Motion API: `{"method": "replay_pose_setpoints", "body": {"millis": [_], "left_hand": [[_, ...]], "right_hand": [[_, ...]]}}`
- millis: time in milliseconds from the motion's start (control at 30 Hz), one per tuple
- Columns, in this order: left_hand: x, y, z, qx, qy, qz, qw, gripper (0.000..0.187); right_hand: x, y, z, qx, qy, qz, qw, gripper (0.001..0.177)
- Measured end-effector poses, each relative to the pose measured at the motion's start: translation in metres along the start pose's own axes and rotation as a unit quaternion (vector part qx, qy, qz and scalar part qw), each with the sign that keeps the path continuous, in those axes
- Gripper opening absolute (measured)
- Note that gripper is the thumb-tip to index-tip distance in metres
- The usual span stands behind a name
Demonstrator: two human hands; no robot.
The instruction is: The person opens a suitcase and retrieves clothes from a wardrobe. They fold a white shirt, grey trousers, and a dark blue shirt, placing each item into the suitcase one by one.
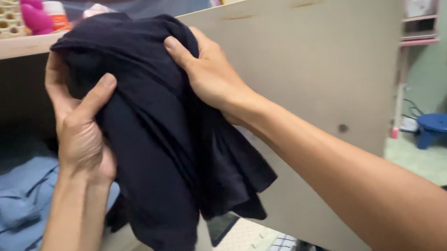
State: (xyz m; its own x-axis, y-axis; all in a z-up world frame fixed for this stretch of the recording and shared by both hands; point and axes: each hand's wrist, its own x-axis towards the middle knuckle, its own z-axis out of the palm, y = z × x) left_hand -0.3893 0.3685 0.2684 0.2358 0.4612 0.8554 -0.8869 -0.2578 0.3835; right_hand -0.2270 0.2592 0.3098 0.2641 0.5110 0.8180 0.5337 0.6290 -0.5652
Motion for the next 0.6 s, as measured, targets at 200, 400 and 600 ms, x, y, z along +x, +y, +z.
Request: {"method": "replay_pose_setpoints", "body": {"millis": [200, 400, 600], "left_hand": [[-0.016, -0.010, 0.056, -0.087, -0.014, -0.105, 0.991, 0.039], [-0.050, -0.024, 0.108, -0.109, -0.046, -0.148, 0.982, 0.034], [-0.078, -0.048, 0.176, -0.025, -0.108, -0.057, 0.992, 0.032]], "right_hand": [[-0.023, -0.018, -0.044, 0.039, 0.012, 0.005, 0.999, 0.037], [-0.050, -0.023, -0.088, 0.006, 0.078, -0.004, 0.997, 0.032], [-0.088, -0.031, -0.154, -0.042, 0.167, -0.053, 0.984, 0.036]]}}
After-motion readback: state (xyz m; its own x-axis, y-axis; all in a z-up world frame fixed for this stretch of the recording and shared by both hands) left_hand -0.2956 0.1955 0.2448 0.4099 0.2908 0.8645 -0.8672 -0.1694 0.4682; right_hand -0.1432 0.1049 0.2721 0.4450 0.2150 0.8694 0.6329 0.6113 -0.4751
